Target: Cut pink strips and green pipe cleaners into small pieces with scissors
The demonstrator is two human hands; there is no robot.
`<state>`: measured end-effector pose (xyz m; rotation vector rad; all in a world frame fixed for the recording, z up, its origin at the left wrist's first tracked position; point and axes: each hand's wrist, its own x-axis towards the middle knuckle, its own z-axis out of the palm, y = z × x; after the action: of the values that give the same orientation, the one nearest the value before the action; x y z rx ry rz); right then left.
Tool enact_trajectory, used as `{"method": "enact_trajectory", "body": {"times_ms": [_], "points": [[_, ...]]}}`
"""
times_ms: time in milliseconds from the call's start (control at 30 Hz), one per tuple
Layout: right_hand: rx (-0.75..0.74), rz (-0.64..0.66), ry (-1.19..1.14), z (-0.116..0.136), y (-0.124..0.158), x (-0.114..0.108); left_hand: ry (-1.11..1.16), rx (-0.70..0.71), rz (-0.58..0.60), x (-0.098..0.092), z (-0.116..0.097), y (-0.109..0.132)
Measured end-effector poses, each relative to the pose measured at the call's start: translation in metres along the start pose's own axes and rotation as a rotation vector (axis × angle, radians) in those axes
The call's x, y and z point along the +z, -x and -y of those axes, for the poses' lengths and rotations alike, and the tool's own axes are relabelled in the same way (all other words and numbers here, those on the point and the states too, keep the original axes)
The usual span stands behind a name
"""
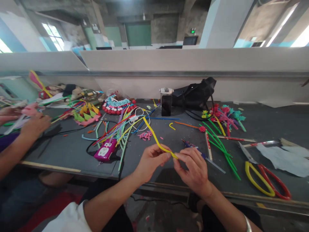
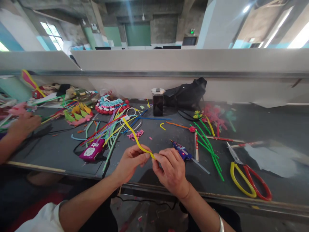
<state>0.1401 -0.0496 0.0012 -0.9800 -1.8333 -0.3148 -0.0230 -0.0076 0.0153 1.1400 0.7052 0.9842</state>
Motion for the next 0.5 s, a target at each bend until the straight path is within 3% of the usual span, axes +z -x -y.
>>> {"method": "enact_trajectory", "body": {"times_ms": [133, 333, 500], "points": [[0.093, 0.012, -0.1, 0.0038, -0.0033, 0.0024, -0.008, -0.002, -0.006, -0.003, -0.002, -0.0011], [0.513, 0.201, -0.401, 0.008, -0.01, -0.0032, -0.082, 0.05, -0.003, -0.0044, -0.0012, -0.0015], [0.675, 0.272, -0.561, 0.0059, -0.0101, -0.0043, -0.012, 0.035, 0.019, -0.0041, -0.0007, -0.0024]]}}
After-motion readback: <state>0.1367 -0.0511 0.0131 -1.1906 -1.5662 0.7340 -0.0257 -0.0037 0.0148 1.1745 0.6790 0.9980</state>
